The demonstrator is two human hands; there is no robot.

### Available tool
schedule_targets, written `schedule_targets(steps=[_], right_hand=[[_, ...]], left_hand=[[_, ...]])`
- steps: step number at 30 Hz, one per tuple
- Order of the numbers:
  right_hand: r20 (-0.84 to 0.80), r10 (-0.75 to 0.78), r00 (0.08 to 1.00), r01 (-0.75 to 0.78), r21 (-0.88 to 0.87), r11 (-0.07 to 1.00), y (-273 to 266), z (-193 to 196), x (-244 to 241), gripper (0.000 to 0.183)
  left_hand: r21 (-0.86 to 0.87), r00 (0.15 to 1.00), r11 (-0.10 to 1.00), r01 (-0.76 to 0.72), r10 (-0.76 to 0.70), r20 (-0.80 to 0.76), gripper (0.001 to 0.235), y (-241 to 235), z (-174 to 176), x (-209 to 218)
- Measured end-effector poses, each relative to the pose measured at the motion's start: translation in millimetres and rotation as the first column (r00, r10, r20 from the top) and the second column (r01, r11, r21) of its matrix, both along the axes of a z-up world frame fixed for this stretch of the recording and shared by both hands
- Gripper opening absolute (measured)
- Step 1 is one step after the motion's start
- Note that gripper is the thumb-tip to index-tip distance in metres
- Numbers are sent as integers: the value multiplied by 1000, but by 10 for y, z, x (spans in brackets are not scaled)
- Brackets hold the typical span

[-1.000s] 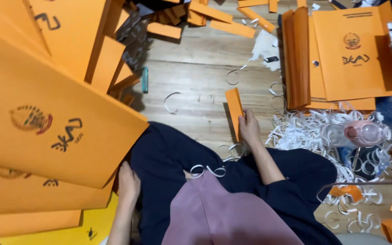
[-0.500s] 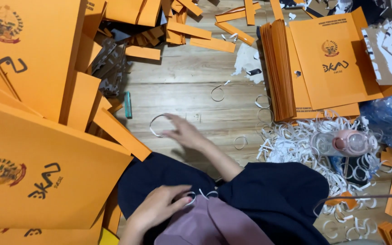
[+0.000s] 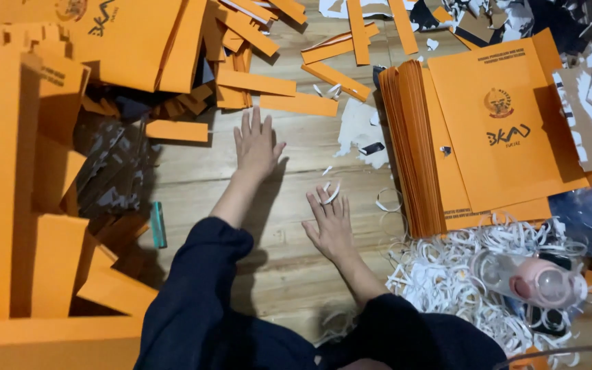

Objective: The person applies adhesive strips to the inner edges of orange folders and folds the cardstock by hand to assemble them while sitting on the floor.

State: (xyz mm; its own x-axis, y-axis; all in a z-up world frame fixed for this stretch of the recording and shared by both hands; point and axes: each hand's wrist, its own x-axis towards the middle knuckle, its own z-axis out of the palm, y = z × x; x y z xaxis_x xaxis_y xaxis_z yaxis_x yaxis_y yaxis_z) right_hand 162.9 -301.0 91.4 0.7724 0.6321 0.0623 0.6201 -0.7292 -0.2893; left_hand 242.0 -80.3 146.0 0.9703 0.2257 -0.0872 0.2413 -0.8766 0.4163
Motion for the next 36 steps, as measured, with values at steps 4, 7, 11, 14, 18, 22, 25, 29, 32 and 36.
schedule_targets(steps=[4,7,11,14,18,22,25,29,32,36], right_hand=[[-35,-21,999,20,-15,1000,1,-55,34,61],[88,-18,996,14,39,999,-7,-88,66,64],[39,-50,998,47,93,995,26,60,121,57],[-20,-58,998,60,95,994,12,33,145,55],[-28,-49,998,53,144,988,-3,50,130,53],[76,-52,996,41,131,990,-12,2,69,55],[104,-75,992,63,110,992,-28,-122,57,54],[44,-86,995,82,80,993,-56,-269,44,56],[39,-92,995,89,82,993,-50,-194,21,55],[43,-96,994,92,84,992,-40,-161,35,54]], left_hand=[[67,998,998,14,-18,63,60,48,-379,924],[283,998,959,2,-20,61,69,-76,-443,1510],[291,999,956,28,-19,-34,77,-176,-488,2028],[204,980,971,126,-90,-177,90,-305,-424,2099],[260,941,907,332,-299,-158,79,-622,-657,1825],[255,941,908,333,-302,-153,72,-656,-718,1541],[248,876,925,289,-360,322,59,-465,-513,1347],[147,961,976,-163,123,246,67,20,-468,1143],[76,959,956,-283,284,-7,79,199,-558,1129],[299,930,920,-252,145,339,54,253,-1053,1414]])
